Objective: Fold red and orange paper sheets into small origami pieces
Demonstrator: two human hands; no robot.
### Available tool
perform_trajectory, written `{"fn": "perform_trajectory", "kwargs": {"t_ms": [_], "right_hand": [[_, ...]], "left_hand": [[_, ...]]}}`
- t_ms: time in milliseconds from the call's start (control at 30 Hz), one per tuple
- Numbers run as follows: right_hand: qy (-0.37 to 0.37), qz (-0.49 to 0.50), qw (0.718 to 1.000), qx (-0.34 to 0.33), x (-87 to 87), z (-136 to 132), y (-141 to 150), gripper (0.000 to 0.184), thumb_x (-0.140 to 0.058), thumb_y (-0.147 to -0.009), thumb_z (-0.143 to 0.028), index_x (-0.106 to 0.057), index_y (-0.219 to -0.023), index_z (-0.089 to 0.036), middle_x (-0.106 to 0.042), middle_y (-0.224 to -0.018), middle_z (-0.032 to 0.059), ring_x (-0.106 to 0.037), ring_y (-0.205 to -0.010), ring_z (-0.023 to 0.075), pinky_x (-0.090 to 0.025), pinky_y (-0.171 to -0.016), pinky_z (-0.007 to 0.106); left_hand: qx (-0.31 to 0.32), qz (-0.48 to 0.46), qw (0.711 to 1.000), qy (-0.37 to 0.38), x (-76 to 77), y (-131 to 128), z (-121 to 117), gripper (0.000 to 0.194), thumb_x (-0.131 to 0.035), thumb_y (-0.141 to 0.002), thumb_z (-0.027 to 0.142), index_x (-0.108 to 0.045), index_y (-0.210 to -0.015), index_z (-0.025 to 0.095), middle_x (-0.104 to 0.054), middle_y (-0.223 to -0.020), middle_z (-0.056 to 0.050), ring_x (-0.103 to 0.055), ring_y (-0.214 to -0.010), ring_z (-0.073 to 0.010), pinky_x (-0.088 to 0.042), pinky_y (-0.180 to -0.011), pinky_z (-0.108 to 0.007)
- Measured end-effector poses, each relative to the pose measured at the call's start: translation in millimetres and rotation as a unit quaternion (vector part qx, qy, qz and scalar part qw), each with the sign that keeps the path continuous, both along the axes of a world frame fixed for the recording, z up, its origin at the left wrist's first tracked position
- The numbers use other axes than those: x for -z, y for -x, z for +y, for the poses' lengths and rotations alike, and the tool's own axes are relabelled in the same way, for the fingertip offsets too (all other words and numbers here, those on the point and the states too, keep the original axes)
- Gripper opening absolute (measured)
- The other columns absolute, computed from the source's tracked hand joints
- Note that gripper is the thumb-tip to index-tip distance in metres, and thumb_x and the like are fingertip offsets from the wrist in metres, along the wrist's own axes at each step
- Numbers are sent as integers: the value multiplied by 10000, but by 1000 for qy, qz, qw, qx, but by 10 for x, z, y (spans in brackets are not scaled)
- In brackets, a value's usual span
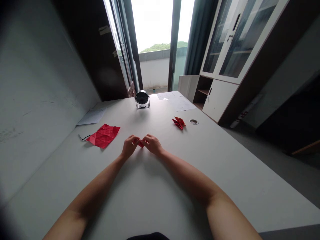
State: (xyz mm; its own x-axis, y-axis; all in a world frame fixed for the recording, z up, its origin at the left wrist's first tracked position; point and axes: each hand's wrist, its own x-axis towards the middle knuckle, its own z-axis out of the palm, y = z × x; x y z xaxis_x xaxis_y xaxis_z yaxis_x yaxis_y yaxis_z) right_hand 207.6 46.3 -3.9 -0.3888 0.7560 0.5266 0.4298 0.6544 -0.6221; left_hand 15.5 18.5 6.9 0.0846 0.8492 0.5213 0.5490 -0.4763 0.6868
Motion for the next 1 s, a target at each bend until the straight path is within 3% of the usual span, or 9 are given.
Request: {"fn": "perform_trajectory", "kwargs": {"t_ms": [300,700,833,1000], "right_hand": [[10,6,1000,-6,18,23,-17,180,-596,-954,-316,-708,-868,-205,-591,-816,5,-497,-627,101,-386,-643,230],[30,26,999,-31,27,25,-12,218,-553,-945,-304,-673,-801,-194,-655,-793,24,-546,-657,129,-415,-651,248],[53,72,996,-23,56,47,8,195,-545,-926,-295,-634,-783,-198,-663,-760,12,-556,-663,135,-420,-659,251],[86,84,993,20,113,95,20,90,-557,-839,-231,-604,-770,-196,-587,-647,-29,-466,-574,116,-369,-578,233]], "left_hand": [[13,9,1000,-7,42,20,22,111,-631,-915,260,-734,-907,219,-659,-838,-29,-605,-688,-129,-483,-678,-261],[9,-18,1000,-6,34,15,17,90,-630,-894,226,-712,-860,214,-653,-841,-28,-610,-725,-144,-484,-684,-271],[-14,-41,999,3,50,26,36,103,-598,-906,239,-686,-859,211,-647,-856,-33,-618,-767,-161,-487,-705,-282],[-62,-86,994,18,121,63,97,114,-576,-922,273,-656,-889,199,-652,-867,-43,-625,-773,-173,-494,-731,-304]]}}
